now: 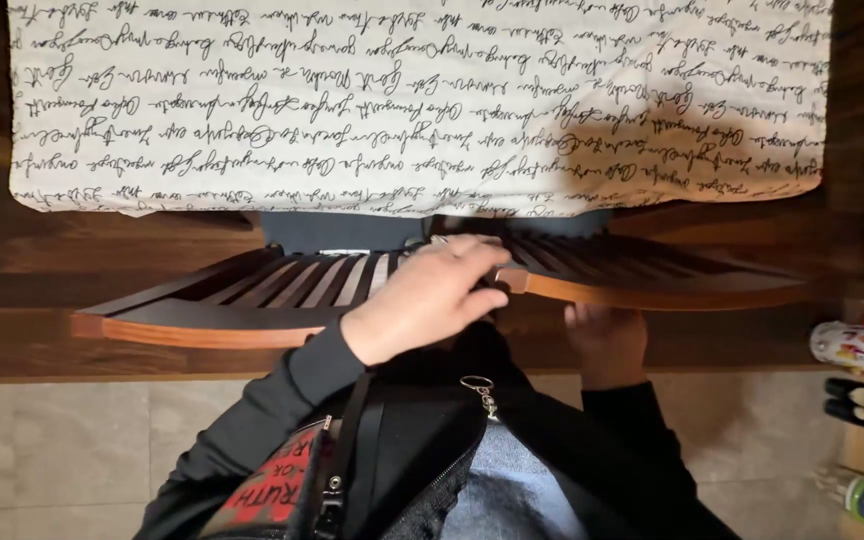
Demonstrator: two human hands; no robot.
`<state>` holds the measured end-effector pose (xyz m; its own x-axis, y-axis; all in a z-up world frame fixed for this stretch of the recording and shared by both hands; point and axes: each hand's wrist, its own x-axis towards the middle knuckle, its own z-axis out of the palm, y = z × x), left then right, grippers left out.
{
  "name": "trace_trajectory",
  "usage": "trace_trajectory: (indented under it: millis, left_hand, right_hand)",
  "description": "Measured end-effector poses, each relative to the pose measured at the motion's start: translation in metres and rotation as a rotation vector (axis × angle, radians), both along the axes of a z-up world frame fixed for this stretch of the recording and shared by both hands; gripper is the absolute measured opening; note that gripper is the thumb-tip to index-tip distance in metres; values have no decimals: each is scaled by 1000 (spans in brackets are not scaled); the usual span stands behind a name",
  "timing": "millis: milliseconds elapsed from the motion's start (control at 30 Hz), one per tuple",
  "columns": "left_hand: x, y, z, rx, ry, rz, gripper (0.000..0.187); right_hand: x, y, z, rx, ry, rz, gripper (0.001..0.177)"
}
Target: The person spreads a tablecloth over a wooden table, smoothing it with their hands, and then adjusts a chair next to the table before handling a small basket.
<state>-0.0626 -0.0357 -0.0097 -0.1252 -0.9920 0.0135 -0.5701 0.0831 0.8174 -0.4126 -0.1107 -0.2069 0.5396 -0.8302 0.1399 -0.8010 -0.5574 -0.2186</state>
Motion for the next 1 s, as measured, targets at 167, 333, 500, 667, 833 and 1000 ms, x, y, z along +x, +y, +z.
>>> trace_trajectory:
  millis: [167,333,500,667,833,1000]
  left_hand:
    - [-24,-25,-1,76,-32,-158,50]
    - [-52,-50,-25,231,-153,-137,54]
    - [-83,-65,-31,424,-225,-119,64]
    - [-104,-72,-23,567,-441,157,68]
    - [-109,-72,-23,618,-502,317,72]
    - [-112,-72,-26,651,-522,401,69]
  right_hand:
    - [-104,-35,8,381,656,-380,29]
    - [-296,-180,-89,500,513,-339,25]
    - [-380,-326,-118,662,337,-277,58]
    - [-126,-293,47,401,45,-345,76]
    - [-90,-312,19,567,253,-295,88]
    - [-173,-328,-99,-498,152,123,91]
